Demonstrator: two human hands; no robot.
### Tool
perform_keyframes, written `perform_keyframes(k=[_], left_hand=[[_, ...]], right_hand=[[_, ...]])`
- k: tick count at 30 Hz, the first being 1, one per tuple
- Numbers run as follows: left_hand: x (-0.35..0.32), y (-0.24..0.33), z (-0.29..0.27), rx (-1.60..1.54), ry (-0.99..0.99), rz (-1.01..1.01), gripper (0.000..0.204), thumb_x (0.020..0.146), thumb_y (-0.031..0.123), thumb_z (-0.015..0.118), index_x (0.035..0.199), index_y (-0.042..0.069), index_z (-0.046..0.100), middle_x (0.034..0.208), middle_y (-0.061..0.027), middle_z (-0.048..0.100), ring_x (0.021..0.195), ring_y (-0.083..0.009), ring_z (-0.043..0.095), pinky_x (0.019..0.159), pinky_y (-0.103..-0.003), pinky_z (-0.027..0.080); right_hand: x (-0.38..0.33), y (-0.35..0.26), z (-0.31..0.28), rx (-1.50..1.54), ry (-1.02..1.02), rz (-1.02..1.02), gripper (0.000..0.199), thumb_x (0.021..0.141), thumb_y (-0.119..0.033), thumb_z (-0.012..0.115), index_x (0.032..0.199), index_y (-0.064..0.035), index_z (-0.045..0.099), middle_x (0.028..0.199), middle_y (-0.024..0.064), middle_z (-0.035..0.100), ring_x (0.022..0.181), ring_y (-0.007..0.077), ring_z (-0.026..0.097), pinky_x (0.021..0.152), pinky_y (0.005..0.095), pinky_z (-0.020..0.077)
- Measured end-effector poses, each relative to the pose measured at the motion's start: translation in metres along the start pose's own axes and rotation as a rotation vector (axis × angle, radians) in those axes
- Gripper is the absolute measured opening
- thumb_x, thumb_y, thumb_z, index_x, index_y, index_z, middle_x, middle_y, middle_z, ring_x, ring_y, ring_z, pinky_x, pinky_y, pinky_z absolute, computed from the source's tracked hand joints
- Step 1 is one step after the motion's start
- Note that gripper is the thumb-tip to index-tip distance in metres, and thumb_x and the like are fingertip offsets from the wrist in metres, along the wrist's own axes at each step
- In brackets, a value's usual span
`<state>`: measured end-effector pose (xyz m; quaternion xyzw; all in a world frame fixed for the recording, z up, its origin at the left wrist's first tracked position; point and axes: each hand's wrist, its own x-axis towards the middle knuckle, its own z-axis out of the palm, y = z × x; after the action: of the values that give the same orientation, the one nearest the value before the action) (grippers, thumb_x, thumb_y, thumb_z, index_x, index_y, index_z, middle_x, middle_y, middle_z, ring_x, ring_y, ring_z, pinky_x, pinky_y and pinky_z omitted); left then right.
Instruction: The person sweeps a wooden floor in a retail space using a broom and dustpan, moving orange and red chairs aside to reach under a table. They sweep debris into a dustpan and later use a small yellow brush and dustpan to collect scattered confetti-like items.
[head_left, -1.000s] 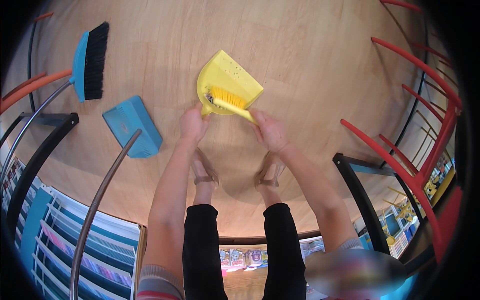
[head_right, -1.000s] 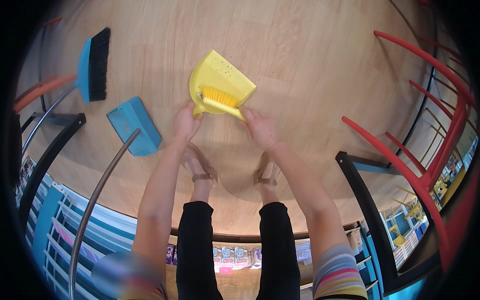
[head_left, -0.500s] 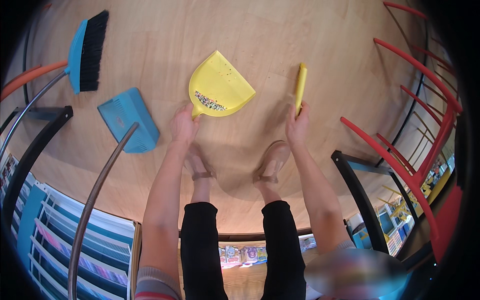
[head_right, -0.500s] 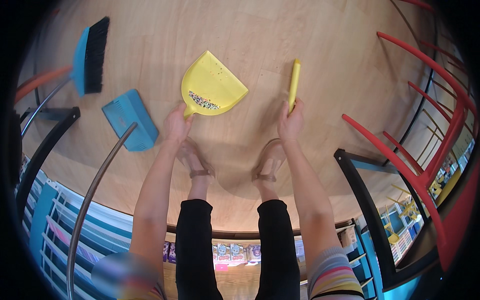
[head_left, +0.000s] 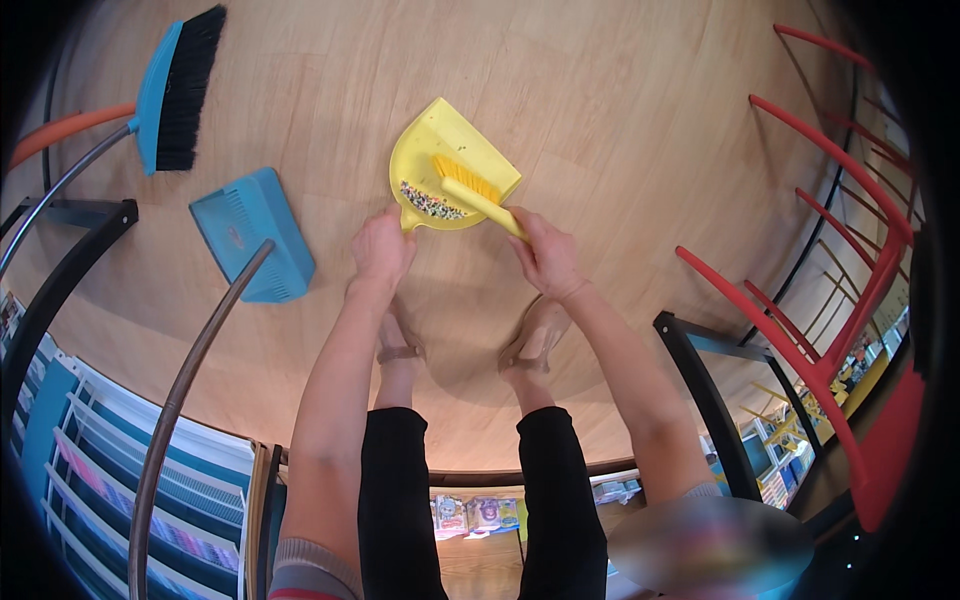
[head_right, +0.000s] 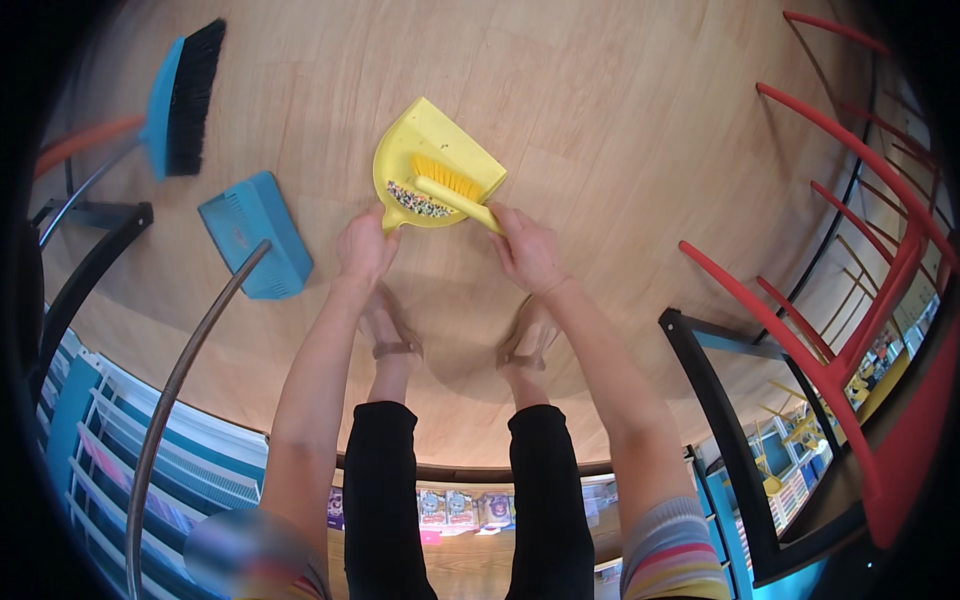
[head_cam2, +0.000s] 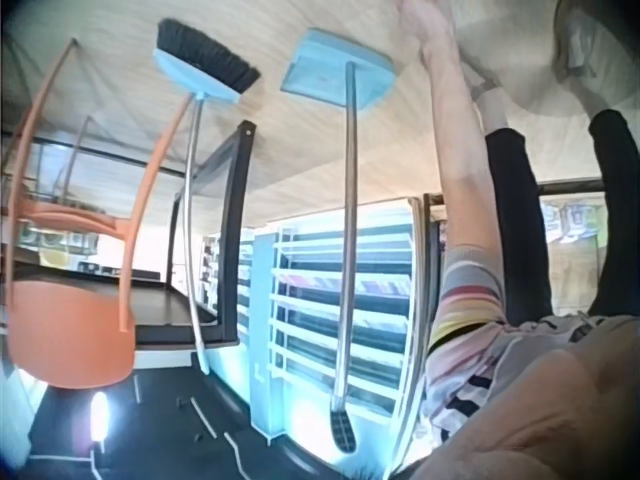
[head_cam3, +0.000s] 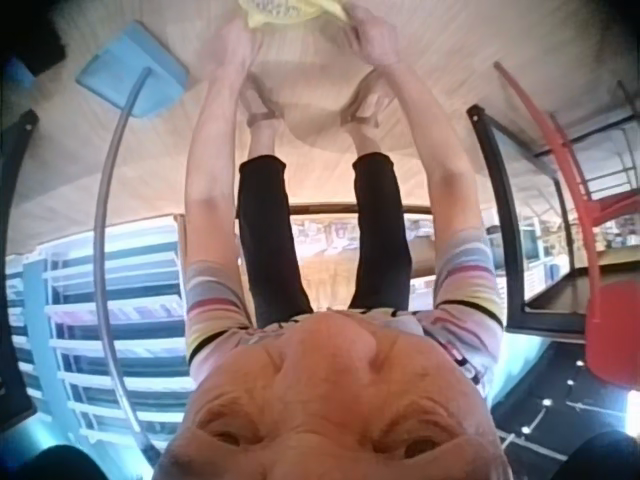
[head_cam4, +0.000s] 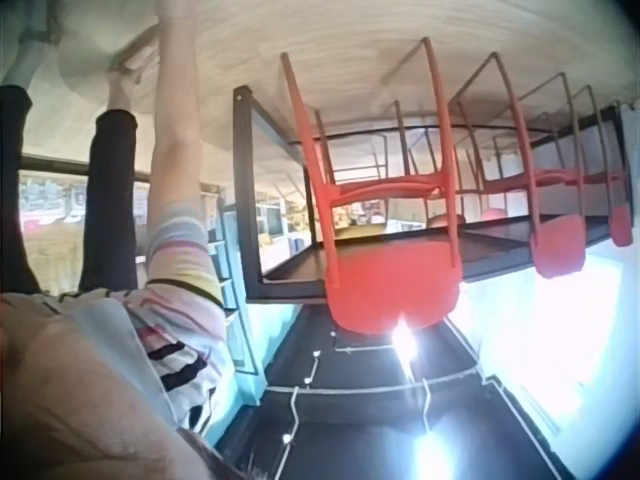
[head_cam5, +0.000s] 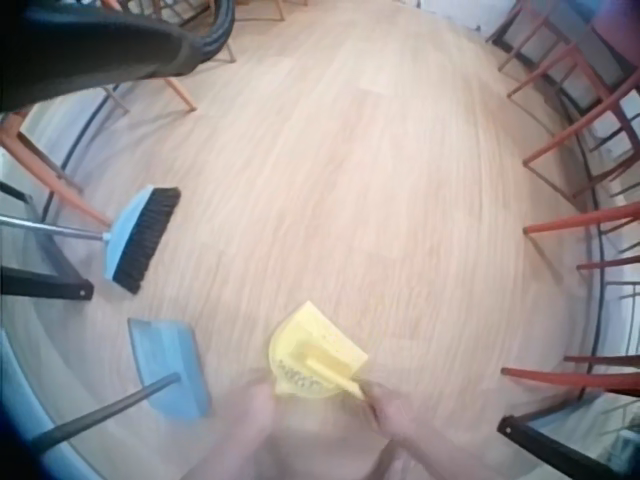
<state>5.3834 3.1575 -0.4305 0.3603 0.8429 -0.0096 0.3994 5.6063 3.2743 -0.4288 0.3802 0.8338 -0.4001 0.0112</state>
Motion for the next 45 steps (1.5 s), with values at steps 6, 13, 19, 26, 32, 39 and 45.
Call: perform_keyframes(k=[6,13,19,26,32,39,45], left_hand=[[-0.015,0.001,-0.003,-0.044,-0.032,-0.042,0.027,0.075,0.020,0.066,0.093,0.004,0.054,0.094,-0.0169,0.061,0.090,-0.0344,0.059,0.075,-0.044,0.048],[-0.025,-0.011,0.010,-0.135,0.022,-0.064,0.027,0.075,0.021,0.065,0.094,0.004,0.055,0.094,-0.0186,0.061,0.089,-0.0359,0.059,0.077,-0.045,0.047],[-0.017,-0.012,0.008,-0.141,-0.003,-0.092,0.027,0.075,0.021,0.066,0.092,0.004,0.055,0.089,-0.0189,0.062,0.084,-0.0366,0.060,0.073,-0.044,0.048],[-0.024,-0.029,0.021,-0.249,0.065,0.033,0.027,0.074,0.019,0.067,0.092,0.004,0.054,0.089,-0.0176,0.061,0.085,-0.0361,0.058,0.073,-0.043,0.047],[-0.030,-0.041,0.018,-0.200,0.037,0.025,0.026,0.074,0.017,0.066,0.093,0.005,0.053,0.092,-0.0152,0.060,0.088,-0.0348,0.057,0.074,-0.043,0.047],[-0.027,-0.057,-0.007,0.015,0.024,0.009,0.027,0.073,0.018,0.066,0.094,0.005,0.054,0.094,-0.0146,0.060,0.089,-0.0332,0.058,0.073,-0.044,0.048],[-0.014,-0.045,-0.020,0.044,-0.059,0.004,0.027,0.074,0.018,0.066,0.094,0.004,0.054,0.092,-0.0159,0.061,0.088,-0.0340,0.059,0.074,-0.044,0.048]], right_hand=[[0.061,0.004,-0.042,-0.069,0.183,0.173,0.035,0.085,-0.017,0.055,0.118,-0.0092,0.047,0.101,0.0151,0.059,0.085,0.0330,0.060,0.070,0.0408,0.0490],[0.138,0.012,-0.060,-0.229,0.179,0.188,0.035,0.086,-0.024,0.053,0.118,-0.0114,0.048,0.102,0.0136,0.060,0.084,0.0329,0.060,0.071,0.0422,0.0482],[0.080,0.015,-0.016,-0.171,-0.031,-0.100,0.038,0.083,-0.016,0.058,0.119,-0.0100,0.051,0.106,0.0131,0.061,0.088,0.0319,0.060,0.073,0.0373,0.0498],[-0.008,-0.024,-0.017,-0.105,-0.277,-0.144,0.039,0.083,-0.016,0.057,0.120,-0.0090,0.046,0.101,0.0120,0.059,0.083,0.0299,0.060,0.064,0.0369,0.0503],[-0.053,-0.013,-0.030,0.064,-0.049,0.026,0.035,0.087,-0.014,0.054,0.120,-0.0056,0.045,0.092,0.0138,0.056,0.073,0.0294,0.058,0.061,0.0353,0.0473],[-0.050,0.018,-0.023,0.175,0.234,0.703,0.031,0.091,-0.018,0.051,0.120,-0.0093,0.044,0.083,0.0161,0.057,0.070,0.0273,0.057,0.063,0.0347,0.0456],[-0.014,-0.016,0.032,0.208,0.250,0.411,0.035,0.088,-0.018,0.053,0.120,-0.0074,0.045,0.091,0.0183,0.060,0.074,0.0343,0.059,0.066,0.0387,0.0482]])
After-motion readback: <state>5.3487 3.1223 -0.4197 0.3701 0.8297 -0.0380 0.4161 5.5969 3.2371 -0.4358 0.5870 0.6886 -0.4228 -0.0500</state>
